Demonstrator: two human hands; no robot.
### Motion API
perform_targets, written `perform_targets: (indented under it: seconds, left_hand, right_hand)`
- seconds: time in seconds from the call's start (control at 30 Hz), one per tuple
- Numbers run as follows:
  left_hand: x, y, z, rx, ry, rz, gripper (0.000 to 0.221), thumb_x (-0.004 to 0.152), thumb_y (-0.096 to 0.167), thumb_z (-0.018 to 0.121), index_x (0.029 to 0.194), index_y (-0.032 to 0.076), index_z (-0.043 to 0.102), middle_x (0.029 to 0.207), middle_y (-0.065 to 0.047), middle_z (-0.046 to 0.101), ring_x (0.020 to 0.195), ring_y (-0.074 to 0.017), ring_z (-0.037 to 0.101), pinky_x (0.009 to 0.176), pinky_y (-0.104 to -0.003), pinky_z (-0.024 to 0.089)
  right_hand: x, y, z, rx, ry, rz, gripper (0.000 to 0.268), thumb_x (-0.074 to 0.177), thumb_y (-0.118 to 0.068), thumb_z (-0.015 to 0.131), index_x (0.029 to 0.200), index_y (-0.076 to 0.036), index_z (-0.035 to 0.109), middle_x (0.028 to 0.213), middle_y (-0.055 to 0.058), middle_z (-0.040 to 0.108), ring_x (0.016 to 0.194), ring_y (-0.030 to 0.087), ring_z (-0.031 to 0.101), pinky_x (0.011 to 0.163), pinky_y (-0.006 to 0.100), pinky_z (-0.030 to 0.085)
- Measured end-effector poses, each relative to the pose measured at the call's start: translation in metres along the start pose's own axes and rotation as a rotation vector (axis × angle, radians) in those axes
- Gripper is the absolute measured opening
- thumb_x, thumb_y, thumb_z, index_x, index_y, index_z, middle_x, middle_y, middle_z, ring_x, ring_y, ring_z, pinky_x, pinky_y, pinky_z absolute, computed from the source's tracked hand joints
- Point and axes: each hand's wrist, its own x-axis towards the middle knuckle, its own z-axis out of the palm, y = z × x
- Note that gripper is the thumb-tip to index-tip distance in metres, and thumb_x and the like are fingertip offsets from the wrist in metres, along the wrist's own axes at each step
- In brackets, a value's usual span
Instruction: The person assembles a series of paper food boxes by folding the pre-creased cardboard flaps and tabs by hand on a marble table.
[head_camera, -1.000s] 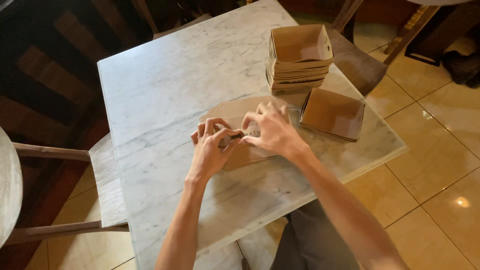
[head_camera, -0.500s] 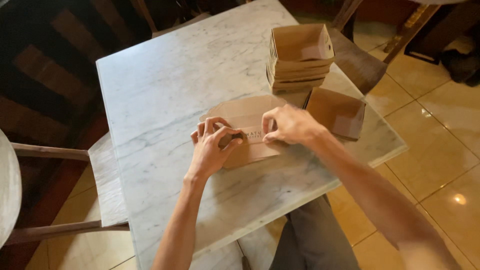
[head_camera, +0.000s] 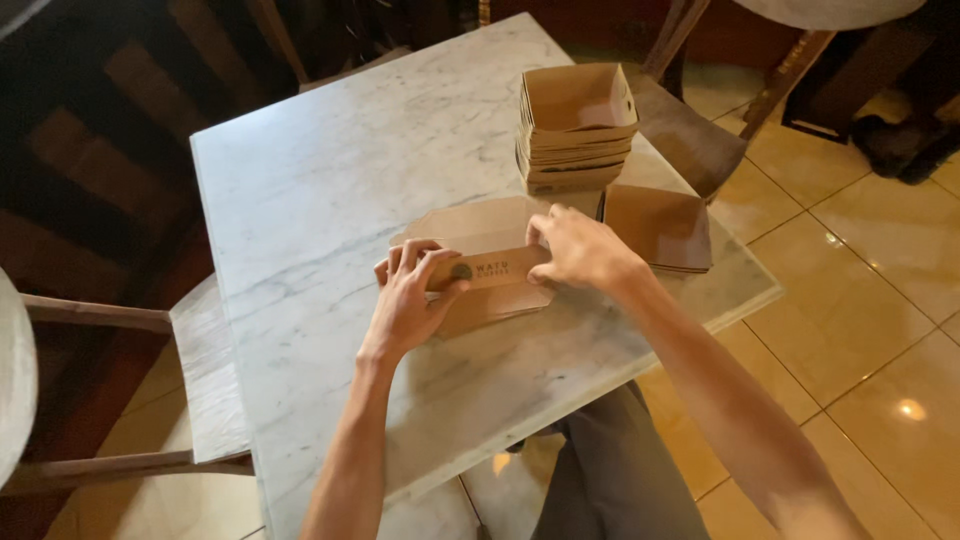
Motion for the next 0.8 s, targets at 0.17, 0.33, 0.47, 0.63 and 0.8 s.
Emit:
perform_targets:
  seconds: [0.17,0.33,0.47,0.63,0.8]
  left_hand:
    - [-0.002,-0.003,0.001,0.012,0.081,0.180,0.032,0.081,0.034,0.080,0.108,0.028,0.066,0.113,0.005,0.059,0.111,-0.0204,0.054,0.100,-0.047,0.031]
    - [-0.004,0.009,0.016,0.091,0.197,0.382,0.047,0.071,0.026,0.084,0.114,0.030,0.067,0.110,0.004,0.063,0.107,-0.0186,0.058,0.096,-0.043,0.036]
    - [-0.003,0.004,0.023,0.061,0.197,0.466,0.020,0.074,0.018,0.079,0.089,0.025,0.067,0.101,0.009,0.066,0.101,-0.0155,0.063,0.091,-0.038,0.042]
    - [0.001,-0.002,0.006,-0.047,0.231,0.416,0.017,0.079,0.010,0.079,0.082,0.020,0.067,0.095,0.006,0.068,0.095,-0.0180,0.068,0.087,-0.035,0.049]
    - [-0.001,-0.019,0.010,-0.046,0.098,0.349,0.044,0.055,-0.017,0.070,0.091,0.008,0.062,0.112,-0.007,0.063,0.115,-0.0376,0.066,0.103,-0.049,0.052]
  right_hand:
    - [-0.019,0.013,0.040,0.017,0.275,-0.320,0.022,0.075,-0.023,0.079,0.092,-0.017,0.065,0.096,0.006,0.069,0.106,0.029,0.065,0.098,0.045,0.045]
    - [-0.028,0.000,0.075,-0.006,0.640,-0.602,0.023,0.074,-0.018,0.079,0.090,-0.023,0.063,0.092,-0.004,0.064,0.089,0.018,0.066,0.083,0.033,0.052]
    - [-0.035,-0.010,0.083,-0.128,0.844,-0.753,0.011,0.084,-0.022,0.070,0.092,-0.020,0.064,0.099,0.000,0.058,0.092,0.022,0.058,0.079,0.036,0.048]
    - [-0.046,-0.005,0.062,-0.142,0.849,-0.741,0.043,0.076,-0.023,0.080,0.117,-0.018,0.067,0.114,0.004,0.063,0.108,0.025,0.061,0.093,0.040,0.047]
    - [-0.046,-0.001,0.060,-0.125,0.724,-0.754,0.008,0.090,-0.015,0.069,0.098,-0.018,0.070,0.096,0.000,0.065,0.092,0.020,0.065,0.078,0.033,0.051]
